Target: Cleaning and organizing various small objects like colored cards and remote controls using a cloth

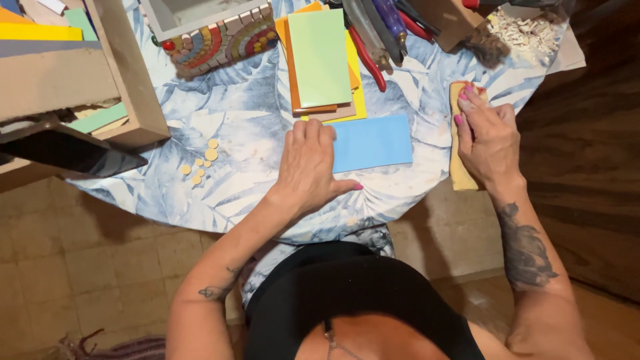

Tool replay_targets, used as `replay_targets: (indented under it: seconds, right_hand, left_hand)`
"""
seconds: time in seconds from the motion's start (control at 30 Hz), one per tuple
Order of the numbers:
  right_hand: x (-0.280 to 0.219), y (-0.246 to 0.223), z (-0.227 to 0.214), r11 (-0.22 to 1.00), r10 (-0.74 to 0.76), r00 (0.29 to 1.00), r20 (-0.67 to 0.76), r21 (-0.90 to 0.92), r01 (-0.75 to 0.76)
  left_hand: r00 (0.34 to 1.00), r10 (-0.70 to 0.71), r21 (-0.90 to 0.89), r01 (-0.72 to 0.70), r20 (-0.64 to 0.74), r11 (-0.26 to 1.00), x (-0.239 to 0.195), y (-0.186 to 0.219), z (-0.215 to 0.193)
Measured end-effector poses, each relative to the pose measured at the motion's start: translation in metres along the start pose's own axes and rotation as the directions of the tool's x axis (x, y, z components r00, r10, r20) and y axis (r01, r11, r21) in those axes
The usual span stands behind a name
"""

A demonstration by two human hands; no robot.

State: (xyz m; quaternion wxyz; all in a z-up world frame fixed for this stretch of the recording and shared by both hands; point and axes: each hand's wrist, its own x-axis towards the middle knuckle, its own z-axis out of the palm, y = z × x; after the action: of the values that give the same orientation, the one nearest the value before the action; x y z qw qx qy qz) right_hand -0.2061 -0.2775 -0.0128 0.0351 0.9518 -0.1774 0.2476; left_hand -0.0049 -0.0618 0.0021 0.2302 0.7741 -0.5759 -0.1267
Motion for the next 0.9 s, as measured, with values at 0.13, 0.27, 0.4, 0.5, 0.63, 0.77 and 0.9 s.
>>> replay_targets:
  seconds: [0.13, 0.27, 0.4, 0.5, 0.63, 0.77, 0.9]
  right_hand:
    - [0.003, -0.004, -0.002, 1.0, 0.006, 1.0, -0.008, -0.01, -0.006]
    - [0.002, -0.007, -0.002, 0.999, 0.014, 1.0, -0.014, 0.041, -0.013]
    - [-0.003, -0.005, 0.0, 0.998, 0.028, 1.0, -0.011, 0.048, -0.028]
    - [-0.001, -0.003, 0.003, 0.997, 0.027, 0.999, -0.037, 0.069, -0.025]
    - [-0.002, -0.003, 0.002, 0.997, 0.035, 0.998, -0.044, 0.067, -0.032]
    - [0.0, -0.003, 0.003, 0.997, 0.033, 0.998, -0.049, 0.073, -0.029]
    - [-0.002, -0.004, 0.003, 0.995, 0.056, 0.997, -0.052, 0.082, -0.052]
  left_hand:
    - [0.998, 0.054, 0.042, -0.052, -0.036, 0.998, 0.003, 0.001, 0.008]
    - [0.968, 0.229, 0.096, -0.22, -0.105, 0.971, 0.003, 0.011, 0.005]
    - [0.964, 0.231, 0.128, -0.215, -0.128, 0.968, 0.01, 0.014, 0.021]
    - [0.978, 0.174, 0.031, -0.172, -0.116, 0.985, 0.022, 0.016, 0.028]
    - [0.989, 0.149, 0.087, -0.148, -0.014, 0.985, 0.03, 0.023, 0.032]
    - [0.975, 0.219, 0.172, -0.212, -0.027, 0.962, 0.04, 0.022, 0.024]
    - [0.974, 0.224, 0.195, -0.212, -0.042, 0.958, 0.043, 0.026, 0.028]
